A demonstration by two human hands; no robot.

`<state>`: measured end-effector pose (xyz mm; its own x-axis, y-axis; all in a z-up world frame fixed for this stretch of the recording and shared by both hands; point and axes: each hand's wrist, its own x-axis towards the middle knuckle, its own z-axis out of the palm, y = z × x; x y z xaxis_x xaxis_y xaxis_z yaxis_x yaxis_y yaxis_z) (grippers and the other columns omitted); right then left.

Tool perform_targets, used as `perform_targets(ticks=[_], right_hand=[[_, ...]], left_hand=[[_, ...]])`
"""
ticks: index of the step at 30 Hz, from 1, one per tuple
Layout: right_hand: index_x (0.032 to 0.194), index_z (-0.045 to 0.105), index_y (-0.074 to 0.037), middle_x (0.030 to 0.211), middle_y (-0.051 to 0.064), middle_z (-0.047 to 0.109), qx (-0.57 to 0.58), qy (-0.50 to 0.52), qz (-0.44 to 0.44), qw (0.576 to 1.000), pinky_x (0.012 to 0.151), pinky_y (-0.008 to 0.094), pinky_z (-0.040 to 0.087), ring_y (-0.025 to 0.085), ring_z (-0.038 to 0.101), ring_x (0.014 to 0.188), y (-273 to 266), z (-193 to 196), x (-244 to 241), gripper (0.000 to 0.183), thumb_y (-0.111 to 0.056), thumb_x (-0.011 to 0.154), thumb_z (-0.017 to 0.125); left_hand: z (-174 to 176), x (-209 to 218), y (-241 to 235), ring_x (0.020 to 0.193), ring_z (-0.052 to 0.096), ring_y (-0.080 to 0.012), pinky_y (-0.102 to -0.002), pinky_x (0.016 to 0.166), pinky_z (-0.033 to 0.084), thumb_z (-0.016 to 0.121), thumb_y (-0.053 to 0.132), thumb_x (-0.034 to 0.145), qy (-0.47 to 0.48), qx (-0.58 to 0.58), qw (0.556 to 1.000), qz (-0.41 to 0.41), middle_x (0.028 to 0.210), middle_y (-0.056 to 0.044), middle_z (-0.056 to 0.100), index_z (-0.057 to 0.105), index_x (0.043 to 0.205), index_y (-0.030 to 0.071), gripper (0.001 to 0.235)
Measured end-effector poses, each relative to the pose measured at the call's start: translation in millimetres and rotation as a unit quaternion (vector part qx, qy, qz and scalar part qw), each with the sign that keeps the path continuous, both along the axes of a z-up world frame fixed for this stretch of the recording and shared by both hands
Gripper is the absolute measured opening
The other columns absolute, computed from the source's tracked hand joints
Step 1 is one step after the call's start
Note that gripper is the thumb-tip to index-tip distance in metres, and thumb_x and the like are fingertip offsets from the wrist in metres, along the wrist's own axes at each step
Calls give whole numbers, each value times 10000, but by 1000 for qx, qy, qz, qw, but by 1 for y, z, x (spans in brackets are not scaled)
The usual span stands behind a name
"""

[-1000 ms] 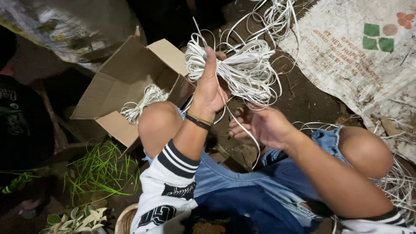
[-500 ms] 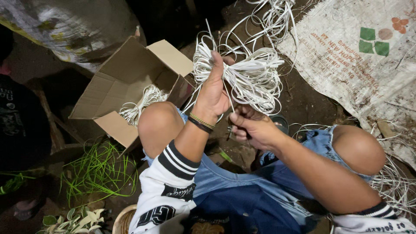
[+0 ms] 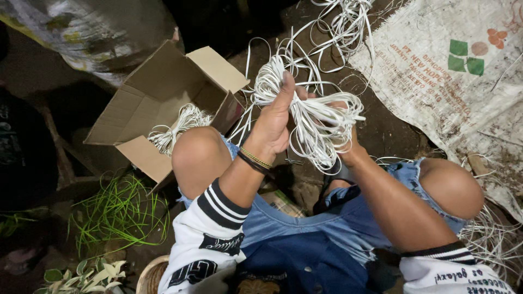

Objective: The person sits on the floor and coils white cables by hand, gathering them into neat bundles and placing them into a cardboard box. The person repeatedly picks up tangled cables, straightens them, and wraps them into compact coils.

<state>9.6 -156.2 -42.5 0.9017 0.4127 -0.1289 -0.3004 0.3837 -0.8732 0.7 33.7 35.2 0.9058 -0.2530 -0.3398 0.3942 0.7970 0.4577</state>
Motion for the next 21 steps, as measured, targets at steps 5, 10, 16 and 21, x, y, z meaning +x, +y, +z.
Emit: perform_targets(ticks=[5,10,16,21], right_hand=[[1022,790,-73,1000,128,697,-571,-441,-64,689,771,416,534,325,670,934,-2,37,26,237,-163,804,803],[1036,786,-91,1014,85,714,-576,-549,-131,592,730,381,542,266,689,876,-14,70,51,81,-61,972,747],[1037,750,-99,1012,47,727,-576,-631,-182,488,655,252,556,160,713,798,-38,87,81,111,-45,1083,664],[975,778,-89,855,22,712,-614,-642,-149,434,574,281,488,132,658,685,-57,107,100,131,-95,1100,739]], left_hand=[[-10,-9,1,866,656,-192,-393,824,568,642,597,911,1,19,1000,-23,1035,-97,641,596,814,84,524],[-19,-16,4,940,616,-132,-330,864,574,630,596,983,-39,109,993,-11,1099,-81,623,549,763,66,579],[-14,-18,10,884,658,-194,-398,723,634,626,581,923,13,11,997,-71,1022,-119,653,536,714,87,545],[-16,-20,13,935,701,-241,-406,760,639,649,570,930,3,-3,997,-75,963,-150,665,558,762,80,526]])
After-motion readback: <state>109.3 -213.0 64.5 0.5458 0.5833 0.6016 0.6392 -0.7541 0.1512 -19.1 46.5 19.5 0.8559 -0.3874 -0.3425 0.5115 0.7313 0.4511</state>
